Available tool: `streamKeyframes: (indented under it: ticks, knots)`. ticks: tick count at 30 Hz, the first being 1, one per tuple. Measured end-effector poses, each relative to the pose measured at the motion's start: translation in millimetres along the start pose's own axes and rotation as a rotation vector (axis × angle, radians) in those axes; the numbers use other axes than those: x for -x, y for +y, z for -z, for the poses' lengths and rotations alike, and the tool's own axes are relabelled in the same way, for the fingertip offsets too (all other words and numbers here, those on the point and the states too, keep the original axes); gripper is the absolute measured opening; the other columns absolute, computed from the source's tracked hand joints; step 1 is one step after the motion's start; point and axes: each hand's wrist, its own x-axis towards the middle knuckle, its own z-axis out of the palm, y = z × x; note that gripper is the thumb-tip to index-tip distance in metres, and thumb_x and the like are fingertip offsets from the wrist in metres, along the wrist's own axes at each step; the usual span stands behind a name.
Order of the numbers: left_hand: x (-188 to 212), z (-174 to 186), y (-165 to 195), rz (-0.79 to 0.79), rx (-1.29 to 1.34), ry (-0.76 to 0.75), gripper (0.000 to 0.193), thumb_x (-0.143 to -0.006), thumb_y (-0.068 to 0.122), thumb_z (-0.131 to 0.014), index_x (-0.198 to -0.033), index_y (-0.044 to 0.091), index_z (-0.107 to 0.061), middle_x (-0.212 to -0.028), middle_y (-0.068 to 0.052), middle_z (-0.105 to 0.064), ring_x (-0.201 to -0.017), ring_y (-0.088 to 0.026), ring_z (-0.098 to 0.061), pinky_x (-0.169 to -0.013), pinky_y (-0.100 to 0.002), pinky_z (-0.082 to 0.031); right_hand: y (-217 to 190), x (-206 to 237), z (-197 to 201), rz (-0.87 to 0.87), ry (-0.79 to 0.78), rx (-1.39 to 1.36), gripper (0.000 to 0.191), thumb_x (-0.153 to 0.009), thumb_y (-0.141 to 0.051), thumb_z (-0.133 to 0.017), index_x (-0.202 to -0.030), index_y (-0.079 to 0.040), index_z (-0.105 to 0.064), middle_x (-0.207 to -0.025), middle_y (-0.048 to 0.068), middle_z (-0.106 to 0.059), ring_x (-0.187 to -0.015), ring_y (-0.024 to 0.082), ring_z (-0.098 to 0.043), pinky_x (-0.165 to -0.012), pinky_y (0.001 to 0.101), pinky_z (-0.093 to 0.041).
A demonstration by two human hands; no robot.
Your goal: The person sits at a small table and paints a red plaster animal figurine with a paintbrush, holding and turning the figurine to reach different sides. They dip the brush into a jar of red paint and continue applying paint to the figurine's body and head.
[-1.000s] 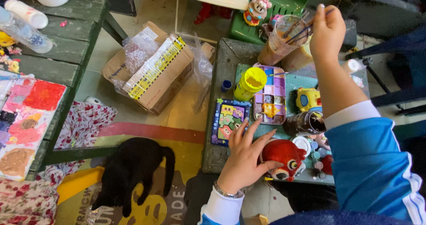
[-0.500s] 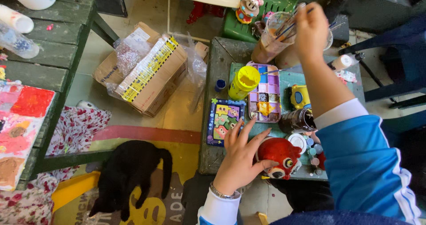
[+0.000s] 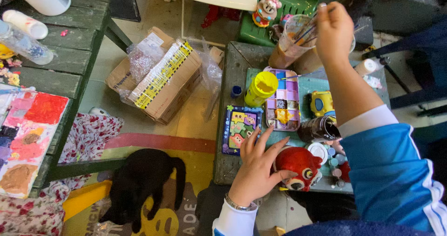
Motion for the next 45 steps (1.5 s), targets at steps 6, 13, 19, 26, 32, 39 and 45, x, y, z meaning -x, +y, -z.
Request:
streamKeyframes:
  ticks: [6, 13, 19, 26, 32, 39, 45]
  knots:
    - [1, 1, 0, 0.001, 0.005, 0.009, 0.074, -0.086, 0.057, -0.074, -0.149, 0.019, -0.059, -0.165, -0.016, -0.037, -0.152, -0.048, -0.027, -0.122, -0.061, -0.017, 5, -6, 11, -0.024, 0.053, 0.081, 0.027, -0.113, -0.025, -0.067, -0.092, -0.008, -0.061, -0.078, 0.001, -0.063, -0.068, 0.006, -0.054, -0.061, 0.0261, -0.044]
    - [1, 0, 1, -0.006, -0.002, 0.009, 0.075, -0.086, 0.057, -0.074, -0.148, 0.019, -0.059, -0.165, -0.016, -0.037, -0.152, -0.047, -0.026, -0.122, -0.061, -0.017, 13, -6, 15, 0.125, 0.161, 0.546, 0.037, -0.104, -0.025, -0.078, -0.083, -0.001, -0.059, -0.067, 0.013, -0.059, -0.056, 0.017, -0.050, -0.054, 0.0359, -0.045]
    - [1, 1, 2, 0.000, 0.004, 0.014, 0.075, -0.086, 0.057, -0.075, -0.147, 0.018, -0.060, -0.166, -0.015, -0.037, -0.153, -0.047, -0.026, -0.123, -0.061, -0.018, 2, -2, 13, 0.105, 0.169, 0.400, 0.038, -0.113, -0.027, -0.075, -0.090, 0.001, -0.061, -0.075, 0.017, -0.063, -0.060, 0.026, -0.053, -0.060, 0.0400, -0.047]
    - [0, 0, 0, 0.001, 0.004, 0.019, 0.077, -0.084, 0.058, -0.076, -0.148, 0.018, -0.060, -0.167, -0.015, -0.036, -0.152, -0.048, -0.026, -0.123, -0.061, -0.018, -3, -6, -4, 0.043, 0.204, 0.258, 0.036, -0.110, -0.027, -0.074, -0.088, -0.002, -0.059, -0.072, 0.007, -0.060, -0.063, 0.015, -0.048, -0.059, 0.0327, -0.044]
    - [2, 0, -1, 0.008, 0.006, 0.009, 0.078, -0.085, 0.061, -0.074, -0.147, 0.017, -0.060, -0.167, -0.016, -0.036, -0.153, -0.048, -0.026, -0.122, -0.061, -0.018, 7, -24, 26, 0.162, 0.446, -0.124, 0.034, -0.120, -0.021, -0.068, -0.098, -0.004, -0.049, -0.079, 0.003, -0.052, -0.068, 0.010, -0.042, -0.062, 0.0295, -0.039]
    - [0, 2, 0, 0.002, -0.004, 0.009, 0.078, -0.083, 0.058, -0.076, -0.147, 0.017, -0.060, -0.166, -0.015, -0.035, -0.152, -0.048, -0.026, -0.122, -0.060, -0.019, 16, -26, 51, 0.153, 0.400, -0.394, 0.031, -0.122, -0.019, -0.067, -0.101, -0.005, -0.049, -0.082, 0.006, -0.064, -0.064, 0.011, -0.053, -0.057, 0.0259, -0.042]
    - [0, 3, 1, -0.008, 0.017, 0.034, 0.078, -0.082, 0.055, -0.078, -0.147, 0.017, -0.060, -0.167, -0.014, -0.034, -0.150, -0.048, -0.027, -0.122, -0.060, -0.019, -8, 34, 68, 0.474, 0.150, 0.186, 0.009, -0.114, -0.005, -0.065, -0.108, 0.000, -0.063, -0.100, 0.014, -0.069, -0.087, 0.023, -0.066, -0.081, 0.0317, -0.054]
